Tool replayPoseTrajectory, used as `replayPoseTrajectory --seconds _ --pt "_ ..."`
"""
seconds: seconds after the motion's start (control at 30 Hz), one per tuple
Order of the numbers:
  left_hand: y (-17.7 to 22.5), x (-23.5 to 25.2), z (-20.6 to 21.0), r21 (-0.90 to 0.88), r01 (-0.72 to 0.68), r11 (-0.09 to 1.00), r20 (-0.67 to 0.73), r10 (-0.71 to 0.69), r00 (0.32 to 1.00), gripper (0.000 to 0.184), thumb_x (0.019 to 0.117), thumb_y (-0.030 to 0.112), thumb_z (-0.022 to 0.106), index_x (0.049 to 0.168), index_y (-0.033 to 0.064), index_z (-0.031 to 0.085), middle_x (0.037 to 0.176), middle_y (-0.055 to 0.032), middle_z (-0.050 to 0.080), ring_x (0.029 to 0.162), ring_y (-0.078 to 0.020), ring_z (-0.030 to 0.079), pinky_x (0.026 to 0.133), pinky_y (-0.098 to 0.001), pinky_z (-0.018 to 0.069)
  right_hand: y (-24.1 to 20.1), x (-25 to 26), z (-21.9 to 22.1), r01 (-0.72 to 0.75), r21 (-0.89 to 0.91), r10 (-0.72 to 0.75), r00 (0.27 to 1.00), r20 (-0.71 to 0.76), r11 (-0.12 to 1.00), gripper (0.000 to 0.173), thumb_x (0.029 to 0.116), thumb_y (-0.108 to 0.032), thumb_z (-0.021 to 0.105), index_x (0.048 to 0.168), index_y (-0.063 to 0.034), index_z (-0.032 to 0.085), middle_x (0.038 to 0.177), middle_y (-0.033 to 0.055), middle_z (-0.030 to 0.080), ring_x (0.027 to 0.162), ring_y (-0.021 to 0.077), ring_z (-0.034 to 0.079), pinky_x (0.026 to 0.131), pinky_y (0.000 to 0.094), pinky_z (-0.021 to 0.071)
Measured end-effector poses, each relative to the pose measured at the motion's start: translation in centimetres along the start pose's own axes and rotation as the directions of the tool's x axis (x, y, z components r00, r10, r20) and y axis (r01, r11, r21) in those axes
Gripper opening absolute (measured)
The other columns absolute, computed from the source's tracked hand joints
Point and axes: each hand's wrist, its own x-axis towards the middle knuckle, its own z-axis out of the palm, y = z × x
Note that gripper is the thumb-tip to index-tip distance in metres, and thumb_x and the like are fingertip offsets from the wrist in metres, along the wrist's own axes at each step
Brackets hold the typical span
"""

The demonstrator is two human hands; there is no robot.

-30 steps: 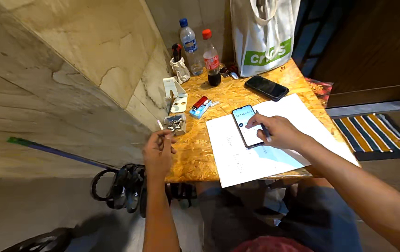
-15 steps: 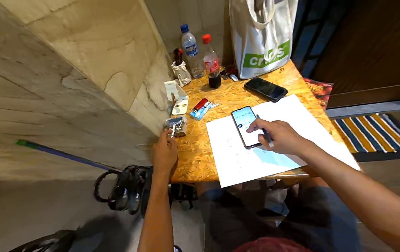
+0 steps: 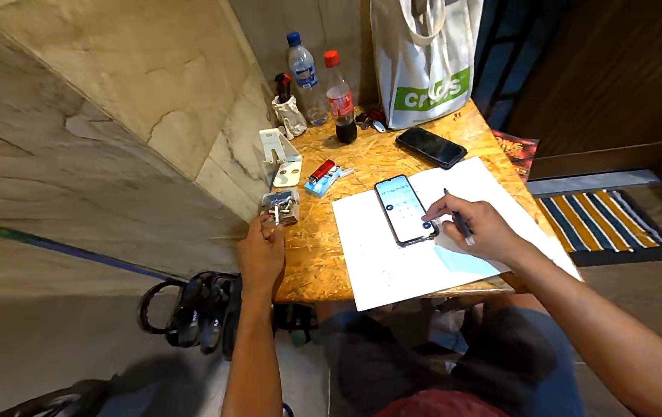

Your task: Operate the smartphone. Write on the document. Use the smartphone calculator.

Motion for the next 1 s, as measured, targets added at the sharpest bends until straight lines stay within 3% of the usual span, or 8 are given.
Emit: replayPoseTrajectory --seconds 0.13,0.23,0.3,0.37,0.5,0.7,0.77,1.0 --pt "0.6 -2.0 -1.6 0.002 0.039 0.999 -0.099 -0.039 0.994 0.057 0.1002 0.041 0.062 0.145 0.0074 0.052 0.113 -0.0178 0.069 0.091 -0.0325 0.068 0.077 -0.0553 0.0557 -0.2 0.3 0.1 0.014 0.019 -0.013 0.999 -0.05 1.0 0.029 0.0933 -0.019 0.049 0.115 -0.0163 0.068 0.094 -0.0037 0.072 0.06 0.006 0.054 0.053 0.0313 0.0469" --pt "2.7 -4.5 -1.0 -0.058 -0.13 0.99 -0.164 0.119 0.979 0.051 0.1001 0.038 0.061 0.139 0.0061 0.057 0.12 -0.0154 0.067 0.097 -0.0257 0.069 0.078 -0.0456 0.0585 -0.4 0.7 0.1 0.029 0.043 -0.027 0.998 -0.056 0.999 0.029 0.0934 -0.018 0.049 0.116 -0.0157 0.068 0.096 -0.0041 0.072 0.06 0.0037 0.053 0.053 0.0283 0.0465" --pt "4.3 -5.7 0.7 -0.088 -0.26 0.961 -0.055 0.256 0.965 0.049 0.0993 0.041 0.062 0.133 0.0051 0.063 0.123 -0.0138 0.068 0.108 -0.0253 0.067 0.088 -0.0462 0.058 -0.5 1.1 0.2 0.031 0.046 -0.029 0.999 -0.042 0.998 0.028 0.0943 -0.019 0.049 0.116 -0.0159 0.067 0.096 -0.0038 0.072 0.06 0.0035 0.053 0.053 0.0282 0.0472" --pt "5.6 -6.1 3.0 -0.097 -0.363 0.927 0.063 0.369 0.927 0.046 0.0984 0.045 0.063 0.128 0.0109 0.069 0.131 -0.0081 0.066 0.121 -0.0232 0.063 0.102 -0.0476 0.0525 -0.6 1.5 0.3 0.018 0.048 -0.016 0.999 -0.036 0.999 0.029 0.0945 -0.02 0.05 0.117 -0.0168 0.068 0.092 -0.0038 0.071 0.058 0.0039 0.052 0.052 0.0283 0.0464" --pt "6.8 -5.1 5.7 -0.048 -0.413 0.91 0.255 0.411 0.876 0.059 0.0977 0.059 0.055 0.138 0.0173 0.064 0.154 -0.004 0.05 0.141 -0.0226 0.048 0.117 -0.0505 0.0348 -0.9 1.8 0.4 -0.022 0.044 0.024 0.999 -0.03 0.999 0.029 0.0939 -0.021 0.05 0.117 -0.0176 0.068 0.089 -0.0031 0.069 0.057 0.0044 0.051 0.05 0.0283 0.0459" --pt "6.9 -5.0 6.8 0.049 -0.442 0.896 0.276 0.413 0.868 0.065 0.0994 0.066 0.046 0.147 0.022 0.056 0.155 -0.0026 0.049 0.142 -0.0201 0.045 0.121 -0.0502 0.0287 -0.8 1.8 0.8 -0.016 0.044 0.018 0.999 -0.048 0.999 0.029 0.0946 -0.021 0.05 0.117 -0.0174 0.068 0.086 -0.0042 0.067 0.055 0.0019 0.047 0.049 0.025 0.0419" --pt "6.8 -5.1 6.8 0.062 -0.443 0.895 0.285 0.409 0.867 0.065 0.1 0.067 0.043 0.149 0.0258 0.054 0.156 -0.0017 0.048 0.145 -0.0197 0.042 0.122 -0.0507 0.0275 -1.0 2.1 0.8 0.009 0.032 -0.008 1.0 -0.015 0.999 0.028 0.0945 -0.021 0.051 0.117 -0.0164 0.067 0.094 -0.0043 0.071 0.058 0.0018 0.05 0.051 0.0253 0.0441" --pt "6.7 -5.0 7.0 0.061 -0.461 0.885 0.282 0.428 0.859 0.064 0.1006 0.067 0.041 0.148 0.027 0.055 0.157 -0.0028 0.046 0.146 -0.0217 0.041 0.121 -0.0518 0.0271 -2.5 4.5 2.0 0.1 -0.067 -0.086 0.979 0.184 0.993 0.031 0.0916 -0.02 0.052 0.118 -0.0154 0.068 0.103 -0.0022 0.074 0.074 0.0121 0.067 0.064 0.0409 0.0571"
